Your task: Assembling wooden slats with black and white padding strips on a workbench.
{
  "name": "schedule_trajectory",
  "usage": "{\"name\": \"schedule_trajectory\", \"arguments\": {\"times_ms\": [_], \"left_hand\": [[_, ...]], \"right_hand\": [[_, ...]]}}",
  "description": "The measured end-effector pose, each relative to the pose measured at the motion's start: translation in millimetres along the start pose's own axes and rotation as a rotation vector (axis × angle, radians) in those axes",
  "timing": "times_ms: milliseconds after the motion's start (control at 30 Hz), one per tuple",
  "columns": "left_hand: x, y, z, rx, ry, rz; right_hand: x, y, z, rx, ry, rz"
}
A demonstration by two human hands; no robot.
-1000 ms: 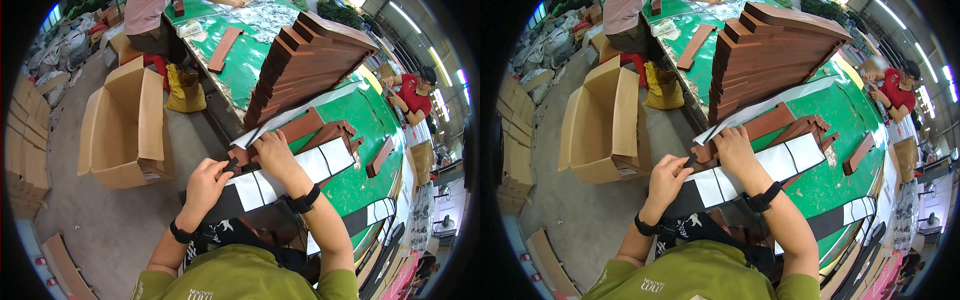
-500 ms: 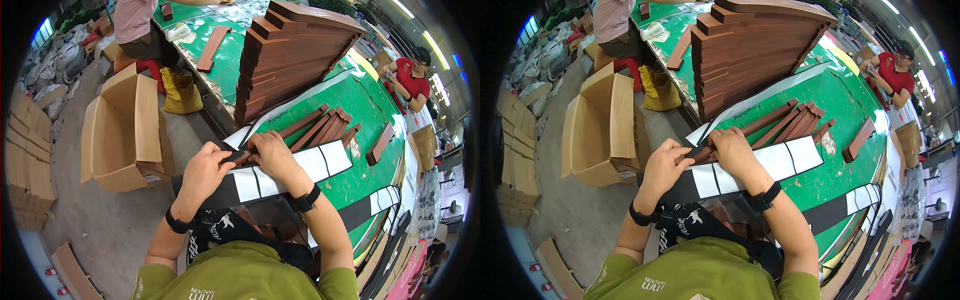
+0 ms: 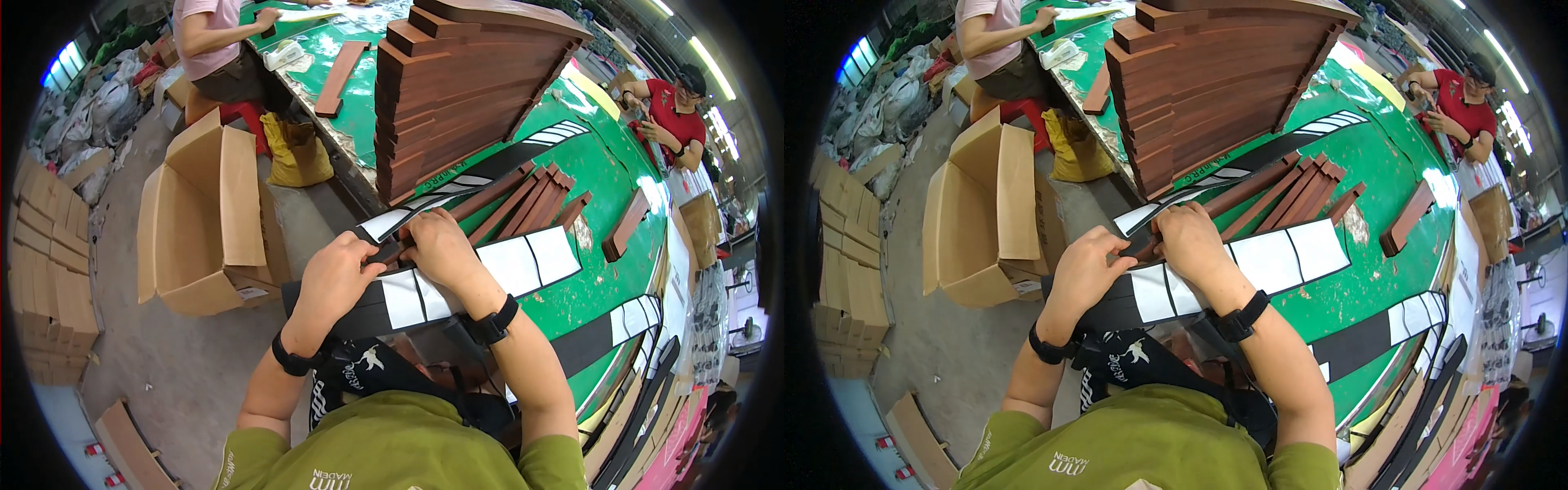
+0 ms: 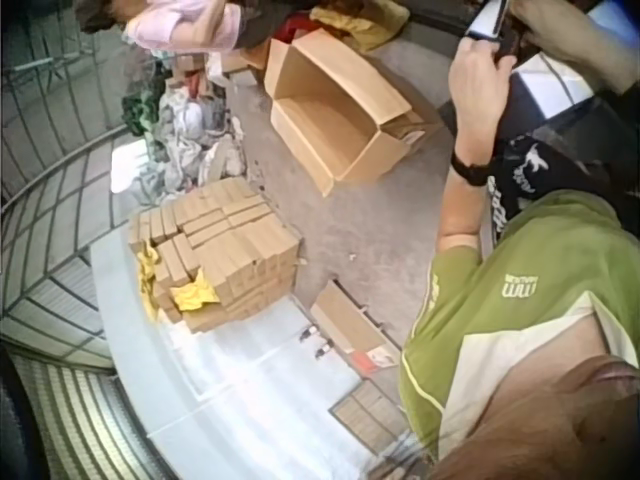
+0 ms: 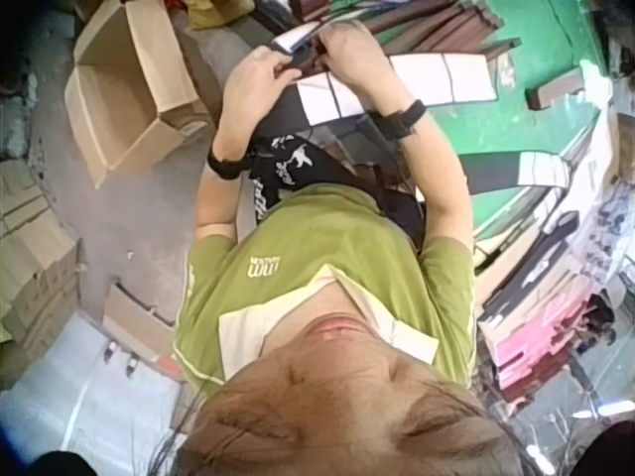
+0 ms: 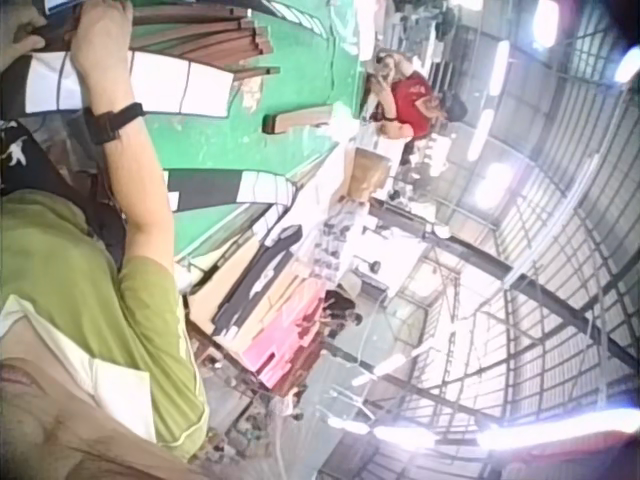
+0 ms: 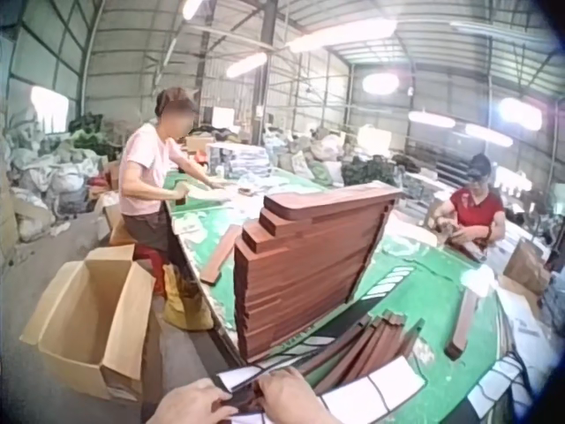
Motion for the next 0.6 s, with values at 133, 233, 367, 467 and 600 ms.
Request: {"name": "schedule_trajectory", "arguments": {"times_ms": [133,233,367,467,600], "left_hand": [[0.0,0.8,3.1,-0.058,0.018,0.033],[-1.6,1.3,3.5,-0.071,0.029,0.031],[-1.4,1.6,3.3,-0.081,0.029,0.044],[-1.4,2.0,3.7,-0.088,0.023,0.057],[-1.8,2.1,5.9,-0.089,0.022,0.061]], "right_hand": [[-1.9,-0.3,-1.4,0.021,0.008,-0.019],[-1.7,-2.1,-2.6,0.027,0.012,-0.019],[-1.0,-1.2,-2.9,0.055,0.004,0.008],[-0.7,-2.9,-3.9,0.067,0.002,0.028],[-1.8,-1.1,-2.5,0.024,0.034,-0.024]]}}
Point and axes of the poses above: each hand's wrist, its own x-axis away from the middle knuckle, its own y-axis out of the palm, z = x × y, the point moved 9 cm from there along -x, towards the middle knuckle, and after that the axes turned 6 degrees about -y, right-handed, at the moved point
